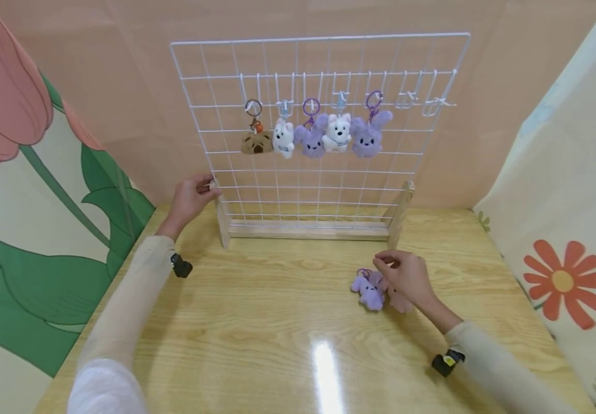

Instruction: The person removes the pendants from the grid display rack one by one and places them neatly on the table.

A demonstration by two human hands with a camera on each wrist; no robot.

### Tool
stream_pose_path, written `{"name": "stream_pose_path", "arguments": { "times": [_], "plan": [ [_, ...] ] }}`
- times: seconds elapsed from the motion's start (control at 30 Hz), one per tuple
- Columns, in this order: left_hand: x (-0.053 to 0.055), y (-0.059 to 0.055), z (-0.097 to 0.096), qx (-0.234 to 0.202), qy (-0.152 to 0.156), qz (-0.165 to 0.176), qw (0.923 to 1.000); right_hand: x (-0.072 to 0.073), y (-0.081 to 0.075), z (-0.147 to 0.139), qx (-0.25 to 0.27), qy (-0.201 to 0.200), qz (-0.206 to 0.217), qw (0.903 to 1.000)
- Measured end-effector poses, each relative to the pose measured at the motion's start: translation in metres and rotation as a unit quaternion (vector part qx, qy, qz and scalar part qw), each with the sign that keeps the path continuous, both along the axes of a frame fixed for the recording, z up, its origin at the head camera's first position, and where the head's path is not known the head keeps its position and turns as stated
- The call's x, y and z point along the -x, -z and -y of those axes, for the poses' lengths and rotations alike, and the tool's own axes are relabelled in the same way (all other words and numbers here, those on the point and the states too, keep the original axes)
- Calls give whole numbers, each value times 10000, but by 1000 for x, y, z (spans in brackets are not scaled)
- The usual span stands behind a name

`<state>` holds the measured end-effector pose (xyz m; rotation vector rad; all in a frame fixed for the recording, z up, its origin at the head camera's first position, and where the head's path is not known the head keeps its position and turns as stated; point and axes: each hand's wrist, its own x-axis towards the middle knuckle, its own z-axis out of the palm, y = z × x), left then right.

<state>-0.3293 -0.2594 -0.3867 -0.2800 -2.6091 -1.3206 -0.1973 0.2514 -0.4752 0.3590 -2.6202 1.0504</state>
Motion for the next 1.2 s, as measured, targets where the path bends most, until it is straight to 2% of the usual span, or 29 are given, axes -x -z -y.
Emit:
{"name": "stream_pose_path", "arguments": {
  "times": [0.2,0.5,0.67,0.93,1.2],
  "plan": [
    [0,1,0,-71,13,24,10000,10,-35,3,50,-227,-758,9969],
    [1,2,2,-52,39,80,9999,24,-86,12,103,-47,-950,9954],
    [0,1,1,-91,36,107,9999,29,-110,15,244,-80,-1253,9918],
    [1,1,1,-153,69,66,9998,40,-139,22,491,117,-1736,9835],
    [1,2,1,-142,76,35,9999,54,-166,27,634,485,-2272,9706]
  ]
}}
